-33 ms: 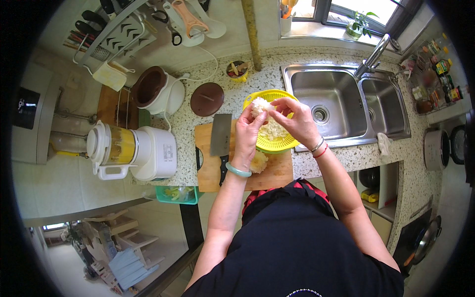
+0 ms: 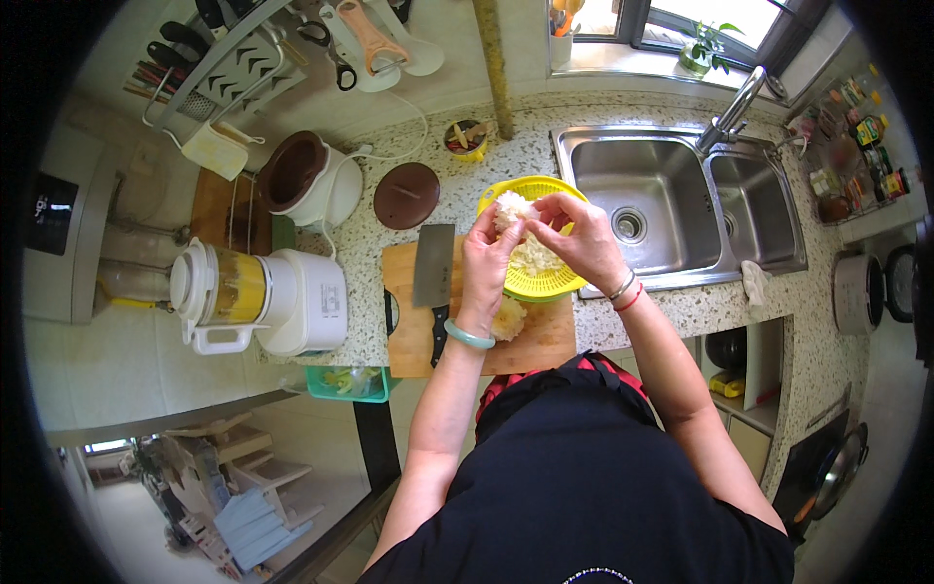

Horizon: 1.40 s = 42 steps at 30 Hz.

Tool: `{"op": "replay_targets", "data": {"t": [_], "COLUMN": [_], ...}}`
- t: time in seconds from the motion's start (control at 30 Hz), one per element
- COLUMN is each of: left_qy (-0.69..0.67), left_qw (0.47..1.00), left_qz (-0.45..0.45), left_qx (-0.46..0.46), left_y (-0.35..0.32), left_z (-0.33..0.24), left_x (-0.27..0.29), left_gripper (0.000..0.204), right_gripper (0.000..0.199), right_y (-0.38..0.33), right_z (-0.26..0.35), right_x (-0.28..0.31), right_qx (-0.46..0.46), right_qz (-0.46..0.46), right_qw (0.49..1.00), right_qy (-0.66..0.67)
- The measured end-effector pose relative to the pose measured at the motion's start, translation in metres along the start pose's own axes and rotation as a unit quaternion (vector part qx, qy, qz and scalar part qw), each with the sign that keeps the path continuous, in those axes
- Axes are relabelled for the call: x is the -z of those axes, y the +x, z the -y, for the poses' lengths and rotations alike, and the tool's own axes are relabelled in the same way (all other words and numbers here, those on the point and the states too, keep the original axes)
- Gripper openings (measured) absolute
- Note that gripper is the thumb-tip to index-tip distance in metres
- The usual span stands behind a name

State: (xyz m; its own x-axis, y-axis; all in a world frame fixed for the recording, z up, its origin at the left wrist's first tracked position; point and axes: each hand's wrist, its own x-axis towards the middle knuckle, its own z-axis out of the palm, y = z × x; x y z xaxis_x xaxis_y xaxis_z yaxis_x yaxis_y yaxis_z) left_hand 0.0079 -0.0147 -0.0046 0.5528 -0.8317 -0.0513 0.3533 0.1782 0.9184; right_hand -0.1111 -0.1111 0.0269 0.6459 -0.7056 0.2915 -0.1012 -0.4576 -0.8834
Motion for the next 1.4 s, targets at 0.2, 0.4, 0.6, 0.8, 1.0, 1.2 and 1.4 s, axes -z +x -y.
{"op": "replay_targets", "data": {"t": [0.2, 0.4, 0.6, 0.8, 1.0, 1.2, 1.4], "left_qy": [0.047, 0.063, -0.072, 0.043, 0.110, 0.071, -0.097], "left_qw": [0.997, 0.996, 0.996, 0.997, 0.990, 0.995, 0.994], "left_qz": [-0.055, -0.054, -0.026, -0.054, -0.064, -0.055, -0.039], "left_qx": [-0.018, -0.022, 0.038, -0.028, -0.065, -0.043, 0.027], "left_y": [-0.002, -0.005, -0.005, -0.004, -0.003, -0.004, -0.005], "left_z": [0.002, -0.003, -0.004, 0.001, 0.000, -0.002, -0.004], "left_x": [-0.006, -0.010, -0.002, -0.001, -0.004, -0.003, 0.001], "left_gripper": [0.034, 0.035, 0.033, 0.036, 0.044, 0.044, 0.033], "right_gripper": [0.014, 0.015, 0.012, 0.013, 0.012, 0.012, 0.012], "right_y": [0.000, 0.000, -0.001, 0.000, 0.001, 0.000, -0.001], "right_z": [-0.003, -0.009, -0.010, 0.005, 0.000, -0.006, -0.018], "right_x": [-0.003, -0.009, -0.009, -0.005, -0.006, -0.012, -0.013], "right_qx": [0.046, 0.072, -0.017, 0.035, 0.061, 0.060, 0.007], "right_qz": [-0.022, -0.035, -0.032, -0.025, -0.033, -0.045, -0.086], "right_qw": [0.998, 0.993, 0.998, 0.999, 0.997, 0.997, 0.996], "right_qy": [-0.039, -0.088, 0.056, 0.022, -0.034, -0.031, 0.020]}}
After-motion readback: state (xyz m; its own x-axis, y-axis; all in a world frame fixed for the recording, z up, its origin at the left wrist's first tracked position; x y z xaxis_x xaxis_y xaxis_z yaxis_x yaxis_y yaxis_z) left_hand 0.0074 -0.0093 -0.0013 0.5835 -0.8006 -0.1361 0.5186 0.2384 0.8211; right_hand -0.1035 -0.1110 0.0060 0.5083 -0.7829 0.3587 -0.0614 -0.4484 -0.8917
